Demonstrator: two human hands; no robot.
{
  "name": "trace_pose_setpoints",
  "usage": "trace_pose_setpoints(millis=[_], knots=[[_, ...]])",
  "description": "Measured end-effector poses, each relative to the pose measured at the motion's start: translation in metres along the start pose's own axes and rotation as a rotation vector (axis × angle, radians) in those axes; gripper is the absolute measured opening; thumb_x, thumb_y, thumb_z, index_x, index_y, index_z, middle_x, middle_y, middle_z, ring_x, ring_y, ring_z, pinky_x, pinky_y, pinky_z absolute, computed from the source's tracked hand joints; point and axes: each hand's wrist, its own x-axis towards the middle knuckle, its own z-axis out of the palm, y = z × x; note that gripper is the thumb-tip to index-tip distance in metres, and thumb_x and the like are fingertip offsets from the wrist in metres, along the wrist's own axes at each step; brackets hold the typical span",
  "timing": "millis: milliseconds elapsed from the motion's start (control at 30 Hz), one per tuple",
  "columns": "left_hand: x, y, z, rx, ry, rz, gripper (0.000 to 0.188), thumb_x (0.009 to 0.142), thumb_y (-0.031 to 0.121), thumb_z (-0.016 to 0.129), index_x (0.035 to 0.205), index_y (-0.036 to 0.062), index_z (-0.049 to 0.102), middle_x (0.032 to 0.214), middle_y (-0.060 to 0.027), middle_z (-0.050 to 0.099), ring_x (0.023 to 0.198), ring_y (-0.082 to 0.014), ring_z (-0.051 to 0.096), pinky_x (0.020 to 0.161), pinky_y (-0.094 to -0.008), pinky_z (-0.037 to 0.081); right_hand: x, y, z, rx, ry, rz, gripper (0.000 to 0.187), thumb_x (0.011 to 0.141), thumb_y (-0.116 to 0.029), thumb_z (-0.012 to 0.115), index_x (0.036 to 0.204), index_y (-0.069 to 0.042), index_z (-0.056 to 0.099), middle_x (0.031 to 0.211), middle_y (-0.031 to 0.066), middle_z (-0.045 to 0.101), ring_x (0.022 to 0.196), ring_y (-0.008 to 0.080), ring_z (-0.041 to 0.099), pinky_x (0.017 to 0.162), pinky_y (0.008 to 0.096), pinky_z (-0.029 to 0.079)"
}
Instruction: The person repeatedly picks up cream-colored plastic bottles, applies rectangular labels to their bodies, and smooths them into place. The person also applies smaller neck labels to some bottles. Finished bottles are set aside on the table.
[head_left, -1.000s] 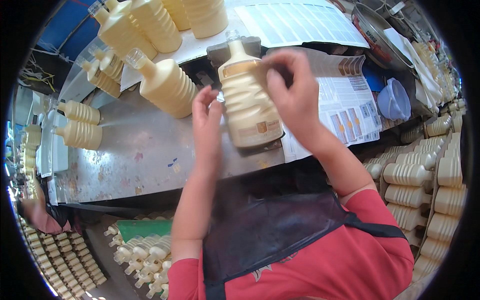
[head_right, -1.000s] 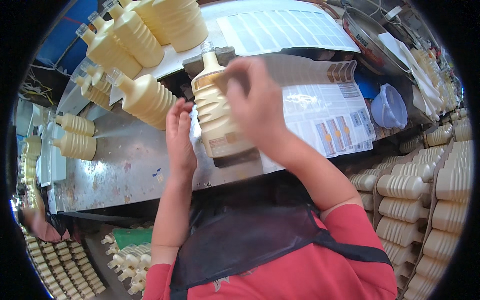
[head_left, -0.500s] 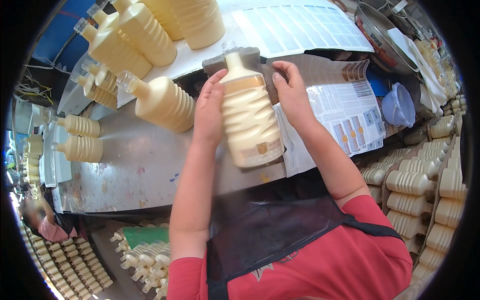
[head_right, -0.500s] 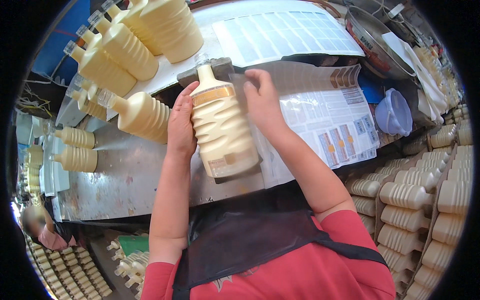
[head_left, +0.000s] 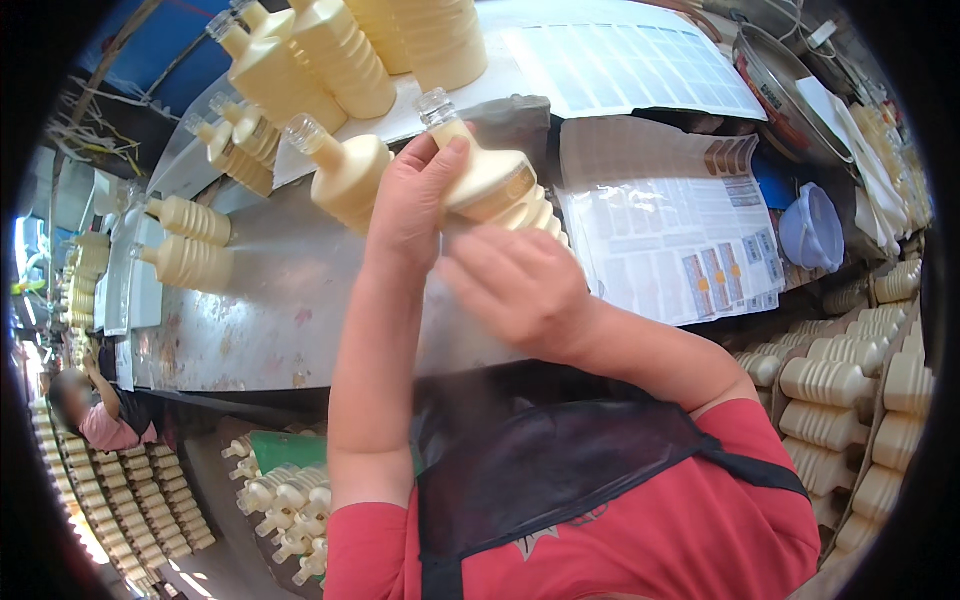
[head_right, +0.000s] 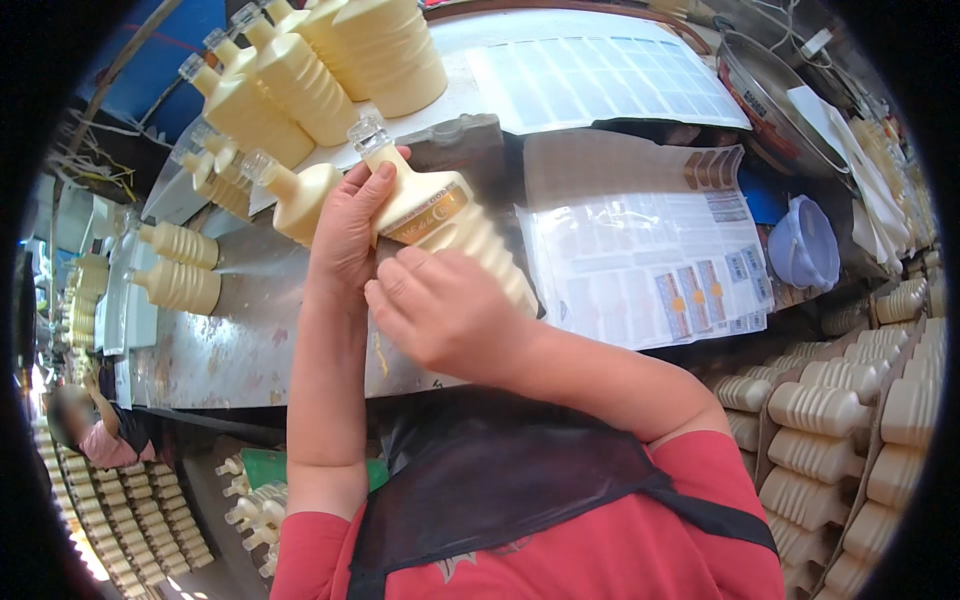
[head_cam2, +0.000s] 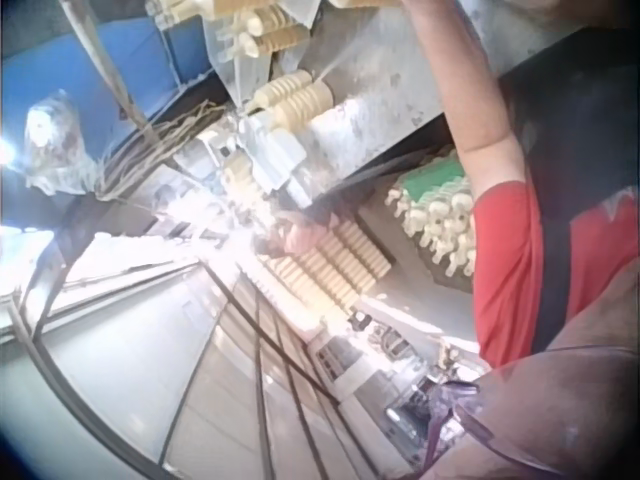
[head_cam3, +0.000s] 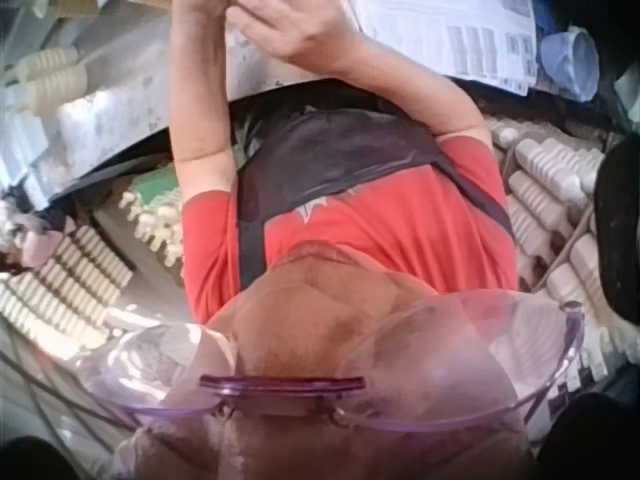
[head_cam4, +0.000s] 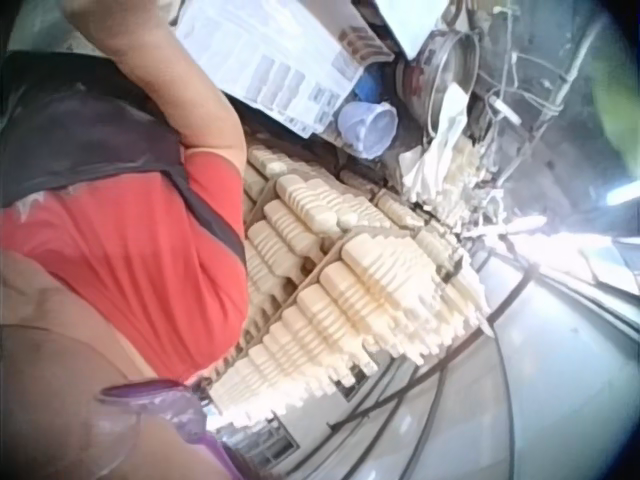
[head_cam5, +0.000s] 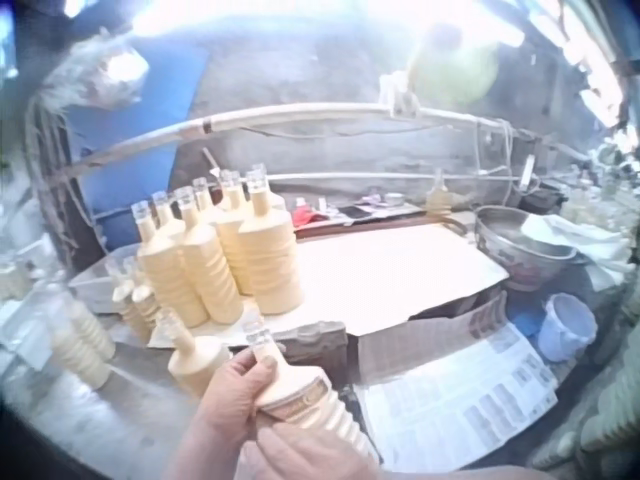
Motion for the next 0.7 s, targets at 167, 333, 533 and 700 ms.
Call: trace_pose_setpoints(millis=[167, 333, 533, 700], knots=[[-0.027, 0.009, 0.007, 0.054, 0.081, 0.106, 0.031, 0.101, 0.019, 0.068, 0.128, 0.0023, 0.065, 0.105, -0.0039, 0.069, 0.094, -0.0122, 0.067, 0.085, -0.0283, 0.057, 0.003, -0.021, 0.003, 0.020, 0.015, -0.068, 0.028, 0.079, -0.006, 0.067, 0.107, 0.000, 0.068, 0.106, 0.0124, 0.069, 0.092, 0.0248, 0.070, 0.075, 0.0331, 0.054], [-0.053, 0.012, 0.008, 0.106, 0.114, 0.193, 0.030, 0.101, 0.016, 0.068, 0.127, 0.0013, 0.065, 0.109, -0.0068, 0.071, 0.099, -0.0146, 0.067, 0.091, -0.0304, 0.056, -0.011, 0.005, -0.013, 0.338, 0.133, 0.261, 0.032, 0.094, -0.002, 0.063, 0.126, -0.001, 0.063, 0.108, 0.0160, 0.070, 0.092, 0.0323, 0.069, 0.083, 0.0379, 0.056], [-0.093, 0.008, 0.015, 0.215, 0.004, 0.349, 0.034, 0.094, 0.013, 0.076, 0.125, 0.0030, 0.066, 0.114, -0.0074, 0.072, 0.105, -0.0151, 0.067, 0.096, -0.0318, 0.053, -0.014, 0.034, -0.012, 0.537, 0.178, 0.831, 0.034, 0.102, -0.018, 0.060, 0.133, -0.003, 0.060, 0.119, 0.0154, 0.067, 0.109, 0.0262, 0.064, 0.097, 0.0350, 0.048], [-0.130, 0.023, 0.004, 0.326, 0.066, 0.505, 0.038, 0.092, 0.016, 0.079, 0.126, 0.0032, 0.066, 0.112, -0.0064, 0.072, 0.104, -0.0148, 0.067, 0.096, -0.0313, 0.053, -0.006, 0.042, -0.024, 0.940, 0.078, 1.075, 0.034, 0.102, -0.010, 0.058, 0.135, -0.003, 0.061, 0.118, 0.0061, 0.066, 0.106, 0.0119, 0.061, 0.094, 0.0268, 0.049]])
